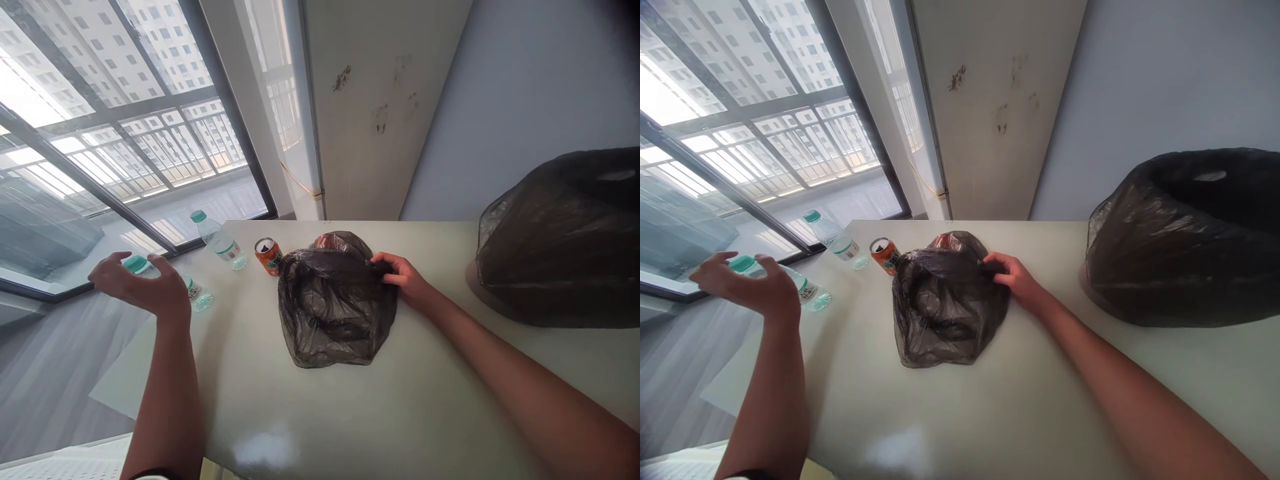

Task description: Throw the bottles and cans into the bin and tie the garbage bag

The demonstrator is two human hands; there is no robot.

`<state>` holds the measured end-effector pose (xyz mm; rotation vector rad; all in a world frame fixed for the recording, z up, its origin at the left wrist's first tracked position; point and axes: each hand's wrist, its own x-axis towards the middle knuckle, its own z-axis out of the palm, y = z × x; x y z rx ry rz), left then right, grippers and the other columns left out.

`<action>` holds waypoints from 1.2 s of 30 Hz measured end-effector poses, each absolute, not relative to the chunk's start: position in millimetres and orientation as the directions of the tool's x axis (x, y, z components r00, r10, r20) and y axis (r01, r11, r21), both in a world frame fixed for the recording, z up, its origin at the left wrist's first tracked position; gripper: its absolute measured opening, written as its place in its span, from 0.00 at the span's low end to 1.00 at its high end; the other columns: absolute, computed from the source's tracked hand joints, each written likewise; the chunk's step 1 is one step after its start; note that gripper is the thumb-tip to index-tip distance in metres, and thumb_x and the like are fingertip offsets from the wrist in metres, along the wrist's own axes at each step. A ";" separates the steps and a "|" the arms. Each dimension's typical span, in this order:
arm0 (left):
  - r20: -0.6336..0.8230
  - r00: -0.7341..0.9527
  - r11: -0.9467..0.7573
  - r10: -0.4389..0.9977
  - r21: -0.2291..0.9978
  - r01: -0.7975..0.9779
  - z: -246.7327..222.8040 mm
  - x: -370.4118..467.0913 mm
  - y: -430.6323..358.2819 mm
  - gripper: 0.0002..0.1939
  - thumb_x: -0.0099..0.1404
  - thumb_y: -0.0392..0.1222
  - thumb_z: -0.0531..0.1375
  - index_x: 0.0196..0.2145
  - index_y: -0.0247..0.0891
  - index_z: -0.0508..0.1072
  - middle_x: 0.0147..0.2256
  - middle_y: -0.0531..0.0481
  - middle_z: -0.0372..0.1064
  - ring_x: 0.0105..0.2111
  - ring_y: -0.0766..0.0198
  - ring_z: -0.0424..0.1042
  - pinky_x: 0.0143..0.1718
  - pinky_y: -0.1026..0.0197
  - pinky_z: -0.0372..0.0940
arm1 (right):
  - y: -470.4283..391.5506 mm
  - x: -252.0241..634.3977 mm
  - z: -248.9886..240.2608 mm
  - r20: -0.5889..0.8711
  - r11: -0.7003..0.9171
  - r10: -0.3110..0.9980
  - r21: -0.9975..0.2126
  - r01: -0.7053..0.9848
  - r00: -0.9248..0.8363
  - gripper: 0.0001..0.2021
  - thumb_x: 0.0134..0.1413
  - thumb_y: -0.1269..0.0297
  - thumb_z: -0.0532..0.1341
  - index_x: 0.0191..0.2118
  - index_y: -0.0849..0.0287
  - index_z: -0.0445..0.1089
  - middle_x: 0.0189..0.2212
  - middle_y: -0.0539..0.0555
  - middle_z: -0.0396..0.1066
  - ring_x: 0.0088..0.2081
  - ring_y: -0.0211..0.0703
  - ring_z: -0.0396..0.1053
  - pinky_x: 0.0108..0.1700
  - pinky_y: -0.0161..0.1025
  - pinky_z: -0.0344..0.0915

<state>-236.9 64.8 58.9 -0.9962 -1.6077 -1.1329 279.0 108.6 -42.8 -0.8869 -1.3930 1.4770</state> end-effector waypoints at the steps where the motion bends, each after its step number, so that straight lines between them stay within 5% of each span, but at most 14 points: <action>1: 0.956 -0.274 0.254 0.105 0.241 0.937 58.9 -237.0 64.9 0.19 0.56 0.29 0.60 0.46 0.37 0.66 0.48 0.42 0.68 0.54 0.48 0.64 0.59 0.47 0.58 | 108.6 278.9 -42.7 0.075 0.031 0.935 -0.991 -0.130 -0.346 0.20 0.42 0.74 0.62 0.44 0.53 0.75 0.41 0.48 0.76 0.44 0.47 0.70 0.47 0.40 0.62; 9: 0.916 -0.389 0.240 0.099 0.357 0.903 62.9 -228.8 63.6 0.16 0.55 0.28 0.60 0.42 0.37 0.65 0.48 0.42 0.65 0.54 0.49 0.65 0.58 0.46 0.58 | 108.9 278.6 -42.7 0.077 0.034 0.935 -0.991 -0.130 -0.346 0.19 0.41 0.74 0.62 0.43 0.54 0.75 0.41 0.48 0.75 0.43 0.46 0.69 0.46 0.39 0.61; 24: 0.901 -0.417 0.267 0.117 0.376 0.887 65.2 -226.7 63.7 0.14 0.58 0.29 0.56 0.42 0.37 0.64 0.45 0.42 0.68 0.48 0.51 0.66 0.55 0.48 0.57 | 109.2 279.4 -43.8 0.079 0.045 0.936 -0.993 -0.107 -0.343 0.19 0.41 0.73 0.62 0.43 0.53 0.75 0.41 0.48 0.76 0.44 0.46 0.69 0.47 0.39 0.62; 30: 0.868 -0.484 0.280 0.111 0.440 0.853 66.7 -221.1 65.2 0.08 0.68 0.32 0.51 0.44 0.36 0.65 0.46 0.43 0.69 0.46 0.53 0.66 0.53 0.49 0.57 | 108.7 278.6 -41.7 0.081 0.048 0.933 -0.993 -0.103 -0.350 0.19 0.41 0.73 0.62 0.43 0.54 0.75 0.41 0.48 0.76 0.44 0.47 0.70 0.47 0.40 0.63; 36: 0.856 -0.508 0.298 0.100 0.461 0.836 67.5 -219.9 64.0 0.08 0.65 0.32 0.53 0.42 0.38 0.63 0.44 0.44 0.69 0.44 0.53 0.65 0.50 0.50 0.58 | 107.5 277.6 -40.3 0.072 0.036 0.937 -0.993 -0.112 -0.342 0.18 0.41 0.73 0.62 0.42 0.54 0.75 0.41 0.48 0.76 0.43 0.47 0.70 0.46 0.40 0.63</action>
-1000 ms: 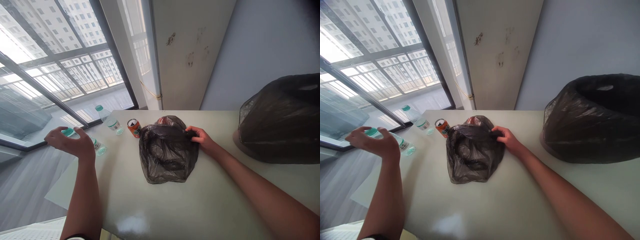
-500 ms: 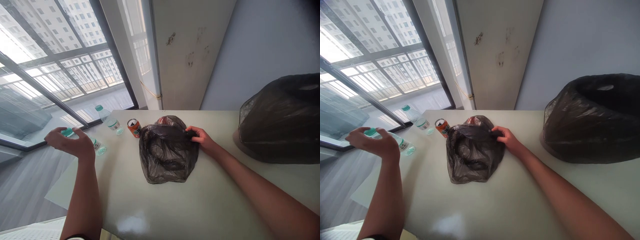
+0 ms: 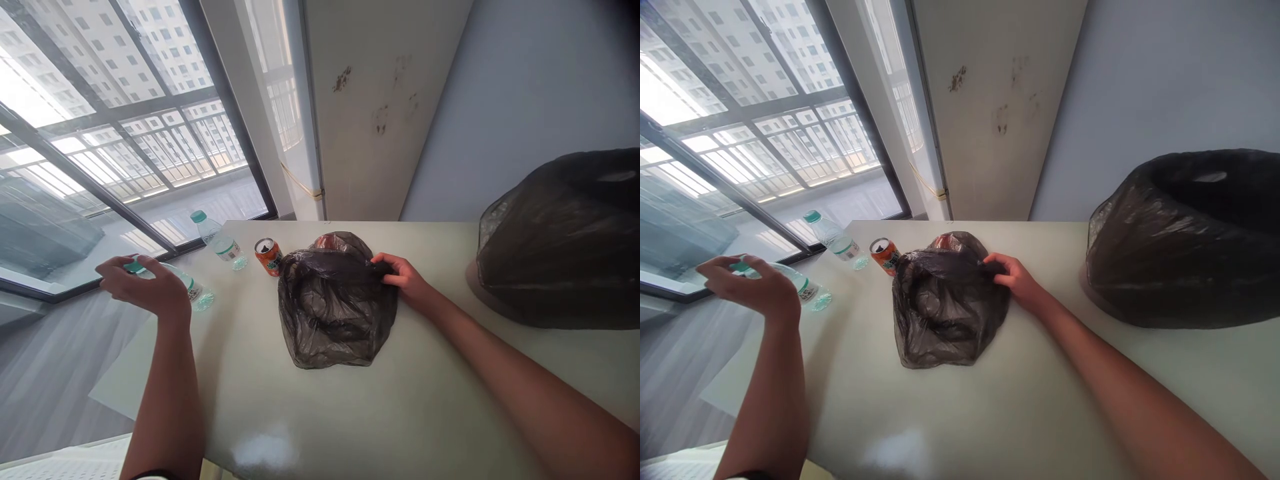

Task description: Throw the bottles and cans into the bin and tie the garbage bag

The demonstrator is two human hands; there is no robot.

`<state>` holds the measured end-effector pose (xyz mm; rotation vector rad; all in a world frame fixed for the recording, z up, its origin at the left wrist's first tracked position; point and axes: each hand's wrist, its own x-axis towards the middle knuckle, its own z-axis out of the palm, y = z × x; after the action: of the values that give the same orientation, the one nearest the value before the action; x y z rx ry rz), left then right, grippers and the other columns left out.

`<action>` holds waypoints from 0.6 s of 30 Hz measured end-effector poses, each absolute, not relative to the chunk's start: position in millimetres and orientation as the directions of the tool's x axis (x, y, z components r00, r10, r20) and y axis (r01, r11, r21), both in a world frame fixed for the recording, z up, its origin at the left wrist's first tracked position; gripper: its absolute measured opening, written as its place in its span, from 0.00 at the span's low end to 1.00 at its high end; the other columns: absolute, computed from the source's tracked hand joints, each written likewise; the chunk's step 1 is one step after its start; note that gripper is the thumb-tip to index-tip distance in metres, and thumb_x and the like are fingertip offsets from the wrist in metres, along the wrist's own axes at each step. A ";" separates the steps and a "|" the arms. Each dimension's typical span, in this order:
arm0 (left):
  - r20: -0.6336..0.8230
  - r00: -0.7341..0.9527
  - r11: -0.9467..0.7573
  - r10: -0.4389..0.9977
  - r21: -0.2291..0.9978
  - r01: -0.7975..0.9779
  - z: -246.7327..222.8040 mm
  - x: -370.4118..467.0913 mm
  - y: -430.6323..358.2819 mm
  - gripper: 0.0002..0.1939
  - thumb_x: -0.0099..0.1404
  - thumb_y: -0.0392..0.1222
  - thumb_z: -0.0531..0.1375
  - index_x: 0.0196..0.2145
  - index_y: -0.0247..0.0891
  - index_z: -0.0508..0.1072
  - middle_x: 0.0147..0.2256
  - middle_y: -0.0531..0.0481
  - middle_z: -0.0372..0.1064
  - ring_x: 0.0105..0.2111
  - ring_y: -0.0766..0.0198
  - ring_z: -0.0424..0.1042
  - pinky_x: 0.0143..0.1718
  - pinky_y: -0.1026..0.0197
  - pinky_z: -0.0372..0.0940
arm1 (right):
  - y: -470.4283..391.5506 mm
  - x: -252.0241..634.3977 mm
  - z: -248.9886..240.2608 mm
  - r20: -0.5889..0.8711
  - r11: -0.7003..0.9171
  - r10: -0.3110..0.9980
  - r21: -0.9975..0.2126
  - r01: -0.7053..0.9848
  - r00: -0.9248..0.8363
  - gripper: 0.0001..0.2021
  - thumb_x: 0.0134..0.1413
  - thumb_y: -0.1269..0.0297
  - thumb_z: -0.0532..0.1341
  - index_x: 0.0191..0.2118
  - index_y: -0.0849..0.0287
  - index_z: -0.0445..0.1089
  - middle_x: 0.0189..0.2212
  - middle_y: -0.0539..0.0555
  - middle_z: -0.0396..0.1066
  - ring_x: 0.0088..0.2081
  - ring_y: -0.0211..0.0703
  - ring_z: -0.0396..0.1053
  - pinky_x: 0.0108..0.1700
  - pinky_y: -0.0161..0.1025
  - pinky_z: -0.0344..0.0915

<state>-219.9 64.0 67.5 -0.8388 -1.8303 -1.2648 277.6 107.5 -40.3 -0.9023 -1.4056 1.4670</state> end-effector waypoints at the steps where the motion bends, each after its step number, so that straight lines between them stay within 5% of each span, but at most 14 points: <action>1: 0.853 -0.512 0.301 0.101 0.464 0.833 68.0 -219.0 63.5 0.09 0.64 0.32 0.53 0.42 0.38 0.63 0.44 0.45 0.69 0.44 0.53 0.65 0.50 0.50 0.59 | 107.3 277.6 -40.2 0.072 0.036 0.938 -0.993 -0.111 -0.340 0.19 0.41 0.73 0.62 0.43 0.54 0.75 0.41 0.48 0.76 0.43 0.47 0.70 0.46 0.40 0.63; 18: 0.814 -0.562 0.326 0.148 0.496 0.805 72.2 -213.1 59.7 0.10 0.66 0.31 0.53 0.44 0.38 0.65 0.46 0.45 0.70 0.44 0.53 0.64 0.48 0.52 0.55 | 107.8 277.9 -40.2 0.064 0.020 0.936 -0.991 -0.129 -0.346 0.19 0.40 0.73 0.63 0.43 0.54 0.75 0.40 0.47 0.76 0.44 0.46 0.70 0.47 0.39 0.62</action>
<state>-213.1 59.7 72.2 -0.8376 -1.9255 -1.2576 277.9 107.8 -40.2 -0.8945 -1.3868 1.4874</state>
